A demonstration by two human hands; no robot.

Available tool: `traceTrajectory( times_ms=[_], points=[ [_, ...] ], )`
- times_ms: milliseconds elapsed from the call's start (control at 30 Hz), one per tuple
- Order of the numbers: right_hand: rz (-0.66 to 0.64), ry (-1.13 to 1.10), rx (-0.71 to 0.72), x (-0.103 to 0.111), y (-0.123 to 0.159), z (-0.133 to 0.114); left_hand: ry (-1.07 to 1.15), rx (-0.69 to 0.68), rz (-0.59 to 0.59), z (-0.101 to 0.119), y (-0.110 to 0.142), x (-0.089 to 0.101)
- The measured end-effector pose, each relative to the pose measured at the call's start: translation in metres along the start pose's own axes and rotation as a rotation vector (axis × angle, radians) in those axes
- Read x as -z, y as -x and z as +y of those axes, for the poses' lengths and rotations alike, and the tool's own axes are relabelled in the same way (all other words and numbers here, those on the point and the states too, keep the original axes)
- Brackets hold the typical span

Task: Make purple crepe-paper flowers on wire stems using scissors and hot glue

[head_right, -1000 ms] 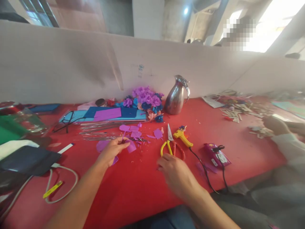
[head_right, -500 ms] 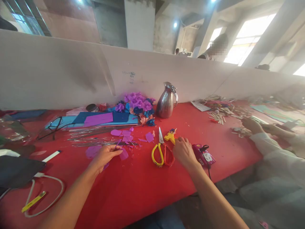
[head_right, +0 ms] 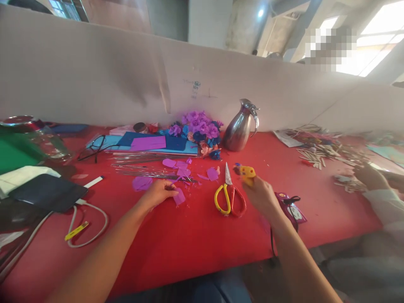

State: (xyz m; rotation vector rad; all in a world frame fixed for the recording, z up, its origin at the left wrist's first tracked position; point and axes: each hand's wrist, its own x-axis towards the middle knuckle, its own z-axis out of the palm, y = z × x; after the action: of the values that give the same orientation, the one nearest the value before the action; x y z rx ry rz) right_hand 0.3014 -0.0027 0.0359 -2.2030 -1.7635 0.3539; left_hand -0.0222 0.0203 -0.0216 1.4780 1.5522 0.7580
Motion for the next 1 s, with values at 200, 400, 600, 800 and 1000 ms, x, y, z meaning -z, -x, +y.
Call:
traceTrajectory(
  times_ms=[200, 400, 600, 800, 1000],
  points=[
    [-0.332, -0.508, 0.374, -0.037, 0.059, -0.049, -0.067, 0.001, -0.031, 0.003, 0.001, 0.003],
    [-0.371, -0.372, 0.356, -0.053, 0.066, -0.074, -0.142, -0.017, -0.056, 0.004, 0.001, 0.002],
    [-0.434, -0.304, 0.322, -0.054, 0.066, -0.078, -0.183, -0.026, -0.063, 0.006, 0.002, 0.001],
    [-0.452, -0.318, 0.355, -0.051, 0.068, -0.082, -0.209, -0.025, -0.078, 0.008, 0.003, 0.003],
    [-0.437, -0.273, 0.321, -0.052, 0.068, -0.081, -0.217, -0.015, -0.103, 0.011, 0.004, 0.004]
  ],
)
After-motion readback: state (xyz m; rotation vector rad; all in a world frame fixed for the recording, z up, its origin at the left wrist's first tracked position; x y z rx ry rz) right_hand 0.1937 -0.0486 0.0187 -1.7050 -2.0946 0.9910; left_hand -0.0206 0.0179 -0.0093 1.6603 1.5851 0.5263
